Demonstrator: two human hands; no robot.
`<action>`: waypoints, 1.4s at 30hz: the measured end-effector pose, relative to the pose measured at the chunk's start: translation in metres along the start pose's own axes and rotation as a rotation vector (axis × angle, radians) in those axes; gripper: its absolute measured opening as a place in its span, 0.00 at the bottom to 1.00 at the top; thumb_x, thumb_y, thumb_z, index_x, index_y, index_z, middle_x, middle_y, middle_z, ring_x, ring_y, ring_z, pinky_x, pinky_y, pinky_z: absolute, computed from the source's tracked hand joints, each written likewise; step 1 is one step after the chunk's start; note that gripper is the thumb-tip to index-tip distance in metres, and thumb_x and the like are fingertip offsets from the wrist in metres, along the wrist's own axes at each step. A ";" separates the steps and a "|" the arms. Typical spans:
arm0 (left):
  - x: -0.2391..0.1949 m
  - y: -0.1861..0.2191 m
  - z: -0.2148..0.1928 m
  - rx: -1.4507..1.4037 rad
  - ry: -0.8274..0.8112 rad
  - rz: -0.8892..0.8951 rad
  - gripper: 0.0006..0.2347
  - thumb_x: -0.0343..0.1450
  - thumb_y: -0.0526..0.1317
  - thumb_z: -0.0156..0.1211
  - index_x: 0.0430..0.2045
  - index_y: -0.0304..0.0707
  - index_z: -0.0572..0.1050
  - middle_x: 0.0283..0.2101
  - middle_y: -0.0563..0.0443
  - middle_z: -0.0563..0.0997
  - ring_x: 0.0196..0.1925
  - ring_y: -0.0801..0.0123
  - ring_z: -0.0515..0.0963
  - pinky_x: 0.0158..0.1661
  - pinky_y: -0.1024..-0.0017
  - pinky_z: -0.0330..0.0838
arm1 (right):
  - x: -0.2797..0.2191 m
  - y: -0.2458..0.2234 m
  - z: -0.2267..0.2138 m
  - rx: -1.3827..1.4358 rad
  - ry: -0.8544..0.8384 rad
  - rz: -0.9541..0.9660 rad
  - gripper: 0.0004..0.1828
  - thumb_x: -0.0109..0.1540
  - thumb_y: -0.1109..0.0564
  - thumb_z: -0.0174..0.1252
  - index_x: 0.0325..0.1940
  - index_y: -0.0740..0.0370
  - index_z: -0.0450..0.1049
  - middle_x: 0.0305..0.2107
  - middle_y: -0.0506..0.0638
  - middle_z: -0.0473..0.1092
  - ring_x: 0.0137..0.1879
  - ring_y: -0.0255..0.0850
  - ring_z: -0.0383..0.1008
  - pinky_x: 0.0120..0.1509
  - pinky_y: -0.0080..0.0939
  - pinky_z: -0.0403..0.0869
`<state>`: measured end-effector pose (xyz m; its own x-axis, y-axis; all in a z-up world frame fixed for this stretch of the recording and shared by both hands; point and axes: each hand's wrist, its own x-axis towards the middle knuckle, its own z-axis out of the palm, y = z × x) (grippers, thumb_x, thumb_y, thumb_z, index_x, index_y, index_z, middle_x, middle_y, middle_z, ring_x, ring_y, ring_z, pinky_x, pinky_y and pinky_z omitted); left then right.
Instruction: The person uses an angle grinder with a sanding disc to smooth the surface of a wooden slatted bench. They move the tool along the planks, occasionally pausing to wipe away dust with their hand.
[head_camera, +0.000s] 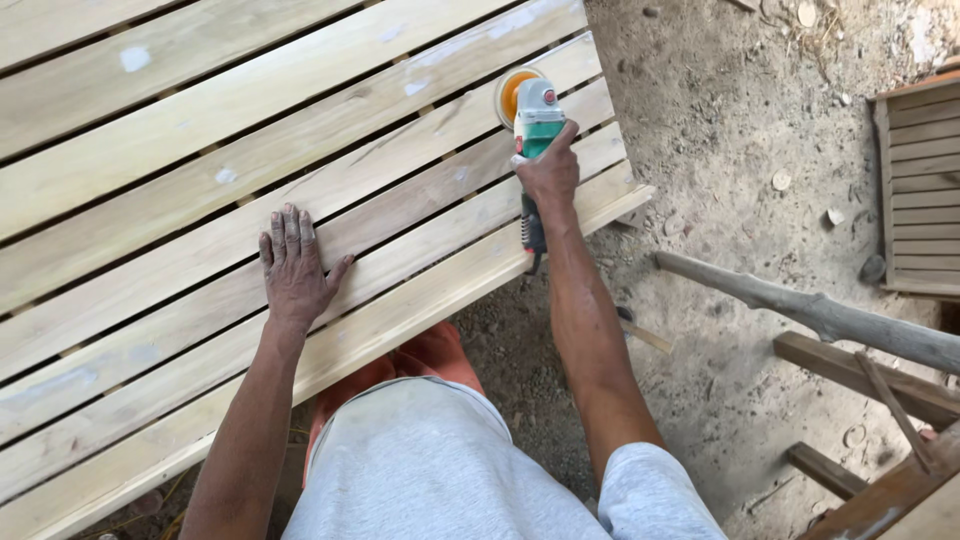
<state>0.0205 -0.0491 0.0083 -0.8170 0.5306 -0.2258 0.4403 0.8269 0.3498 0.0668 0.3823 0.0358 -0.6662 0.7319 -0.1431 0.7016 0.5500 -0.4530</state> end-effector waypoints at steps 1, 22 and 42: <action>-0.001 -0.002 0.001 -0.002 -0.022 -0.017 0.44 0.72 0.66 0.46 0.75 0.30 0.46 0.80 0.37 0.42 0.82 0.51 0.34 0.75 0.50 0.26 | -0.008 -0.008 0.005 0.005 -0.003 -0.005 0.42 0.54 0.43 0.69 0.60 0.58 0.50 0.36 0.68 0.76 0.42 0.68 0.78 0.47 0.64 0.76; -0.025 0.017 -0.010 -0.087 -0.002 -0.273 0.48 0.71 0.64 0.53 0.73 0.19 0.40 0.77 0.24 0.36 0.79 0.40 0.30 0.73 0.49 0.25 | -0.142 -0.125 0.057 0.024 -0.290 -0.427 0.44 0.52 0.54 0.68 0.64 0.61 0.49 0.38 0.68 0.74 0.41 0.64 0.79 0.43 0.61 0.78; 0.161 0.289 0.067 -0.122 0.049 -0.147 0.43 0.70 0.58 0.59 0.71 0.20 0.50 0.76 0.25 0.45 0.79 0.38 0.39 0.72 0.45 0.36 | 0.113 0.083 -0.069 0.020 -0.260 -0.341 0.44 0.56 0.46 0.68 0.66 0.60 0.51 0.38 0.67 0.75 0.40 0.68 0.78 0.43 0.64 0.75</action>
<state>0.0408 0.2874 0.0122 -0.8876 0.3936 -0.2395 0.2689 0.8647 0.4243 0.0670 0.5383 0.0433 -0.9024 0.3825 -0.1984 0.4271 0.7332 -0.5292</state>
